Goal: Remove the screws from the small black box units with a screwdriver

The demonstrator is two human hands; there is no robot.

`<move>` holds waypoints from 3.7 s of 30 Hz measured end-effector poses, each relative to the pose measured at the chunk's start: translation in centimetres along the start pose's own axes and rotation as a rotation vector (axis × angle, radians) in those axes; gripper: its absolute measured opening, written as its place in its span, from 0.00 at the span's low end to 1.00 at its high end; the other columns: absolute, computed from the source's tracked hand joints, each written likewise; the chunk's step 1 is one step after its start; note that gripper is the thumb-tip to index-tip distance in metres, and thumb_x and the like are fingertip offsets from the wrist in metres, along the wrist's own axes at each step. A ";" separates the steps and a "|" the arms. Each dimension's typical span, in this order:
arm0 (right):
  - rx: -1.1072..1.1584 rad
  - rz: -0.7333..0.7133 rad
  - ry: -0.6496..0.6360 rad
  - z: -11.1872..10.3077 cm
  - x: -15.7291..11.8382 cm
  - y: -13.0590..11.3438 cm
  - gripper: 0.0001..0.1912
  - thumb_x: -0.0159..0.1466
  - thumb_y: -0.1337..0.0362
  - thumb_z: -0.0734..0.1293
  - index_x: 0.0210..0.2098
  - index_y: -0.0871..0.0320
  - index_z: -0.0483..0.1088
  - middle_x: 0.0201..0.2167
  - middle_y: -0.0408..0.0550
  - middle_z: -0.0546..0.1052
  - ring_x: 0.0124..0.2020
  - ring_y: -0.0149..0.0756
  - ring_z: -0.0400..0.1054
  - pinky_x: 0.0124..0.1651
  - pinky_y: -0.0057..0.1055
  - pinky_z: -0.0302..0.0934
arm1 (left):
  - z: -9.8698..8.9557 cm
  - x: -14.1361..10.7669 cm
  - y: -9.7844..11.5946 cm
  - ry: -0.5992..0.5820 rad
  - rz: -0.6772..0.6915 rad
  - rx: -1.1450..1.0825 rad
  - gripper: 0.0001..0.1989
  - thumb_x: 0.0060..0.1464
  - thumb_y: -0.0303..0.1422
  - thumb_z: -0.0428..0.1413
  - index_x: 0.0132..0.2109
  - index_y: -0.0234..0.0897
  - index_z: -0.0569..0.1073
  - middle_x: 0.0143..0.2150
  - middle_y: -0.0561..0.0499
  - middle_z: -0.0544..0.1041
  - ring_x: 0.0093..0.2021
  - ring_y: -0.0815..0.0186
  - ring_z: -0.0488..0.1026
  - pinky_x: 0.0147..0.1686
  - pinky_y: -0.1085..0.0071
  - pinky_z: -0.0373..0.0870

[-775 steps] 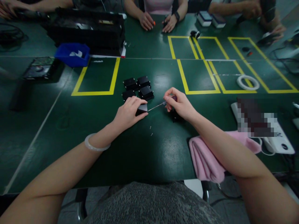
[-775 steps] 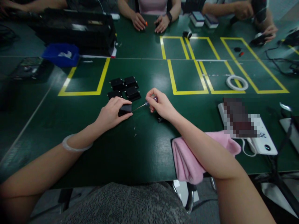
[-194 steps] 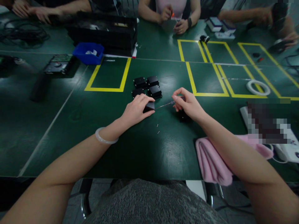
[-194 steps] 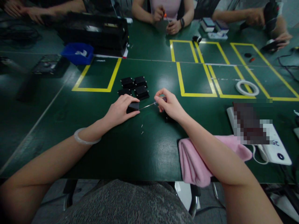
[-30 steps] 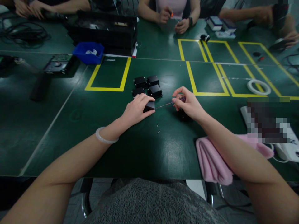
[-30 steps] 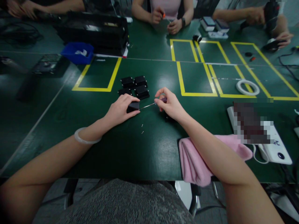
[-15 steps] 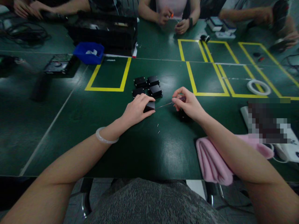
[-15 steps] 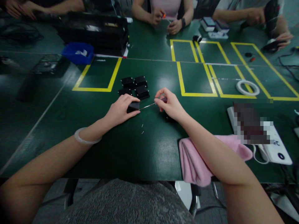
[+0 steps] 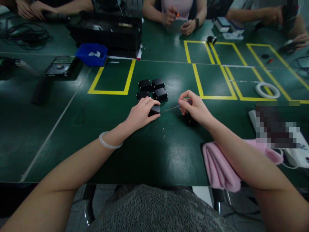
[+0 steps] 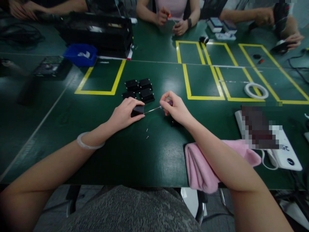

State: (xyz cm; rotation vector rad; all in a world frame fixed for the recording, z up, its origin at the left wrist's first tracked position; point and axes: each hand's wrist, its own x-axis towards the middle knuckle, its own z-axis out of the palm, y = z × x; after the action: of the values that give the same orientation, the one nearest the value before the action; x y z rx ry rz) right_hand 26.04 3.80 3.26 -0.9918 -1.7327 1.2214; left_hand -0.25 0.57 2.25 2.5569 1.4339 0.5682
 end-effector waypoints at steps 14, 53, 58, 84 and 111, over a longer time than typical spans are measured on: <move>-0.024 -0.001 -0.022 -0.2 0.1 0.0 0.07 0.67 0.63 0.70 0.38 0.54 0.65 0.19 0.34 0.67 0.19 0.28 0.65 0.28 0.31 0.59 | 0.0 0.0 0.1 0.005 0.004 0.000 0.19 0.63 0.36 0.62 0.58 0.39 0.68 0.56 0.44 0.74 0.57 0.52 0.71 0.49 0.57 0.75; -0.025 0.006 -0.011 0.0 0.0 -0.1 0.08 0.66 0.64 0.70 0.39 0.53 0.65 0.17 0.33 0.68 0.19 0.29 0.63 0.28 0.32 0.58 | 0.1 0.0 0.0 0.005 0.002 0.004 0.20 0.63 0.37 0.61 0.58 0.40 0.68 0.56 0.44 0.74 0.57 0.52 0.71 0.50 0.57 0.74; -0.022 0.019 -0.004 -0.1 0.0 0.0 0.10 0.66 0.60 0.71 0.38 0.53 0.65 0.17 0.33 0.66 0.18 0.29 0.63 0.27 0.32 0.58 | 0.0 0.0 0.0 0.005 0.001 0.000 0.19 0.63 0.36 0.61 0.58 0.40 0.68 0.57 0.44 0.74 0.57 0.52 0.71 0.49 0.57 0.74; -0.033 0.002 -0.008 0.0 0.0 -0.1 0.10 0.65 0.62 0.71 0.39 0.52 0.65 0.18 0.33 0.67 0.19 0.29 0.64 0.28 0.32 0.60 | 0.0 0.0 0.0 -0.004 -0.008 -0.002 0.19 0.63 0.37 0.61 0.58 0.41 0.68 0.57 0.44 0.74 0.57 0.52 0.71 0.49 0.56 0.75; -0.023 -0.008 -0.042 -0.2 0.1 0.3 0.09 0.66 0.63 0.70 0.40 0.54 0.65 0.17 0.32 0.66 0.19 0.28 0.64 0.27 0.30 0.59 | 0.0 0.0 0.1 0.008 -0.003 0.008 0.19 0.62 0.36 0.62 0.58 0.39 0.69 0.56 0.44 0.74 0.57 0.51 0.72 0.51 0.56 0.74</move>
State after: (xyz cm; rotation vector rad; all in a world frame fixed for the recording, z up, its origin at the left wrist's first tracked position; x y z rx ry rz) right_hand 26.21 4.04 3.07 -0.9787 -1.7854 1.2277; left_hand -0.16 0.54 2.24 2.5609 1.4455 0.5735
